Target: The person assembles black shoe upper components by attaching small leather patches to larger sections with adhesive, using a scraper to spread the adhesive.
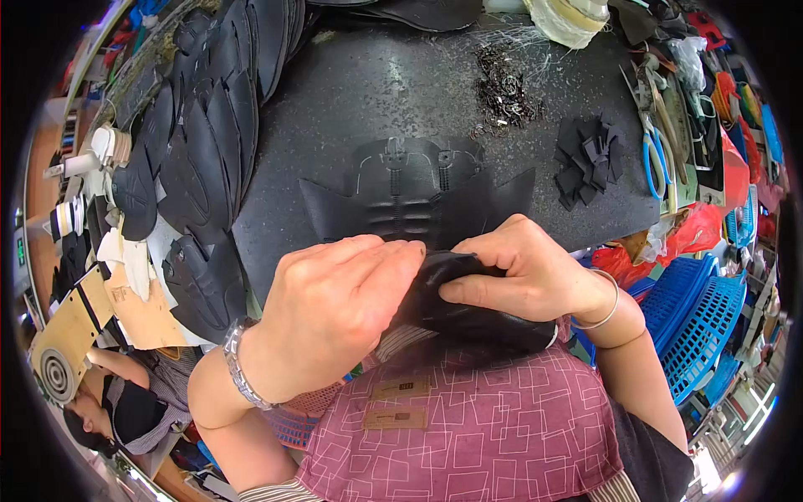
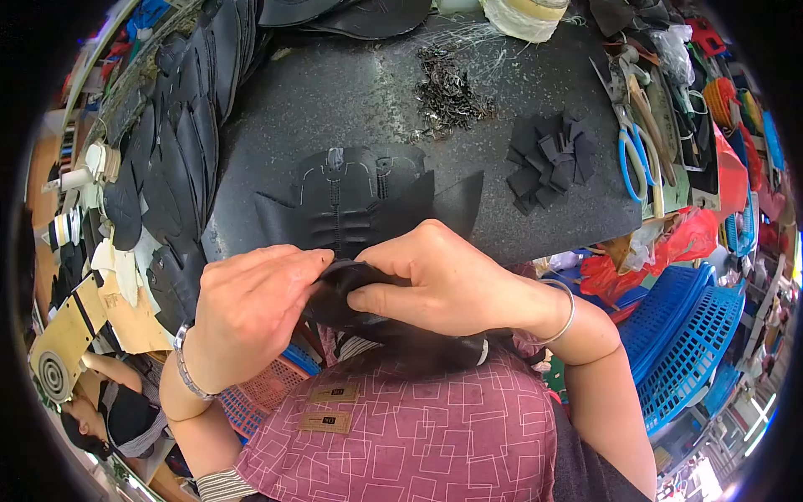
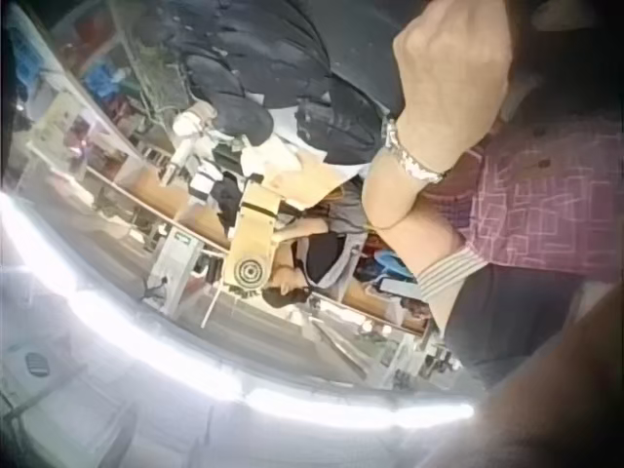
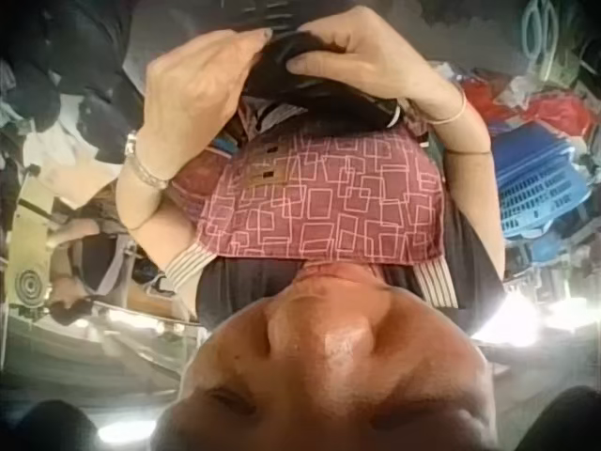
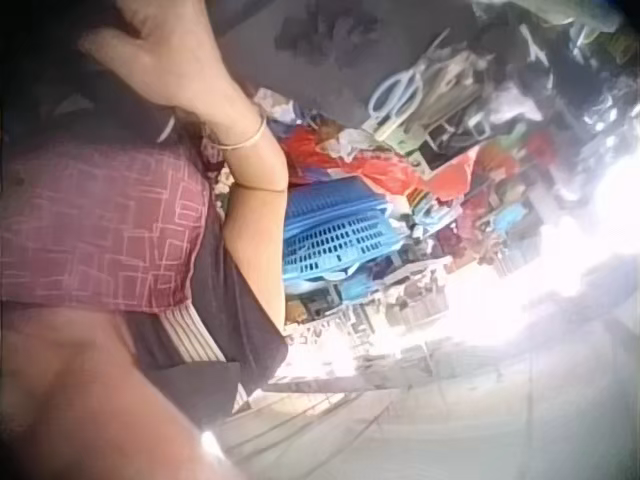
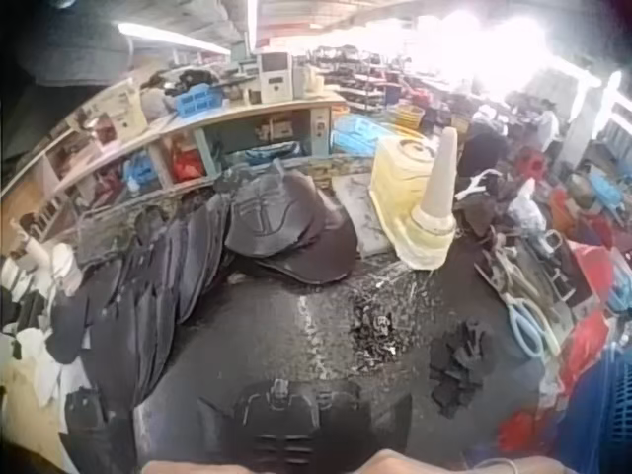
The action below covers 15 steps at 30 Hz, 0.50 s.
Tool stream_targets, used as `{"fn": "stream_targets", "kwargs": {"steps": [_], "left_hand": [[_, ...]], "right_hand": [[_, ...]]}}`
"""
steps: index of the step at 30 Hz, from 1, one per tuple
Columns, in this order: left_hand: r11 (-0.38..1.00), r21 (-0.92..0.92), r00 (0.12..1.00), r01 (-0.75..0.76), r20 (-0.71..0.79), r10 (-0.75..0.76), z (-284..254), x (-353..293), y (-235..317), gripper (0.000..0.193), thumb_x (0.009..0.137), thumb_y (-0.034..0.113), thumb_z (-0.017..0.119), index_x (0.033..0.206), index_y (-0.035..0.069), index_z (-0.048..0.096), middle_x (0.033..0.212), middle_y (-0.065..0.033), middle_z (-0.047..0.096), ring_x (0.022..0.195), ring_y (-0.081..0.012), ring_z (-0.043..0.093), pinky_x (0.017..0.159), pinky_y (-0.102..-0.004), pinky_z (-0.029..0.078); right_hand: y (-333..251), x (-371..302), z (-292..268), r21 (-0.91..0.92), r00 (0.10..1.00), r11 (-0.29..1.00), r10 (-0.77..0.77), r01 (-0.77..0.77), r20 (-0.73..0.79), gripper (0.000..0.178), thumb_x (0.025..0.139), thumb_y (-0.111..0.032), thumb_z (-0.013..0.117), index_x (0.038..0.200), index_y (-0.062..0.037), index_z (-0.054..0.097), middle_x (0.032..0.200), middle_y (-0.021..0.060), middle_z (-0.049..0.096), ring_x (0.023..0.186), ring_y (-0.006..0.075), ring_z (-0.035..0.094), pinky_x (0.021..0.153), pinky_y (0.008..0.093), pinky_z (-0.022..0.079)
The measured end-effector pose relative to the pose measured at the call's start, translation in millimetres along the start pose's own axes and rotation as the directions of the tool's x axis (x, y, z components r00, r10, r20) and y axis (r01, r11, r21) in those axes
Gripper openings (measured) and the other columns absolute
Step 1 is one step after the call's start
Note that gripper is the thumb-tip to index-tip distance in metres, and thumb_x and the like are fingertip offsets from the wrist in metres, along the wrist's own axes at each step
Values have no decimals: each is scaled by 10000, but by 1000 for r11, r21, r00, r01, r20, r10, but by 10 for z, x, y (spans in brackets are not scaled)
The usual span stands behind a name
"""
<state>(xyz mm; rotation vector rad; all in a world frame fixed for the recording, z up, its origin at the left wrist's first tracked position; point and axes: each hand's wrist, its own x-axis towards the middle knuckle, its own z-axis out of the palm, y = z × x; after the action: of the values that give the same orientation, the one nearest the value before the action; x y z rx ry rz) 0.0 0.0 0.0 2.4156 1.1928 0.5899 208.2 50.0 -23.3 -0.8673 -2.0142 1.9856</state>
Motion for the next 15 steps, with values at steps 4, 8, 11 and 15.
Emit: {"fn": "stream_targets", "kwargs": {"steps": [4,8,11,15], "left_hand": [[993,119,999,-9,-36,14,49,-32,65,260,630,42,608,882,-19,586,754,-73,618,662,-185,612,537,-259,502],[992,118,979,-50,-192,72,200,-78,112,199,633,22,599,829,-11,596,775,-73,628,666,-182,619,548,-260,510],[991,-136,990,15,-138,-34,102,-124,134,331,563,-81,610,884,-4,592,780,-93,643,662,-245,637,564,-304,524],[973,-196,990,124,87,-109,-105,-141,196,318,569,-75,608,876,2,603,772,-92,640,660,-242,637,564,-298,522]], "right_hand": [[27,16,67,88,997,993,-79,78,11,178,776,-122,613,692,21,550,542,179,482,433,222,473,455,331,383],[15,-35,192,-157,949,937,-314,312,13,275,749,-121,639,573,-5,462,496,160,453,455,337,470,425,375,360],[-16,-45,134,-85,953,951,-291,298,80,251,744,-116,638,584,-8,479,494,160,454,456,330,485,425,377,360],[-37,-73,105,-47,961,968,-238,247,137,210,743,-116,633,612,-8,510,503,152,474,468,321,507,427,371,371]]}}
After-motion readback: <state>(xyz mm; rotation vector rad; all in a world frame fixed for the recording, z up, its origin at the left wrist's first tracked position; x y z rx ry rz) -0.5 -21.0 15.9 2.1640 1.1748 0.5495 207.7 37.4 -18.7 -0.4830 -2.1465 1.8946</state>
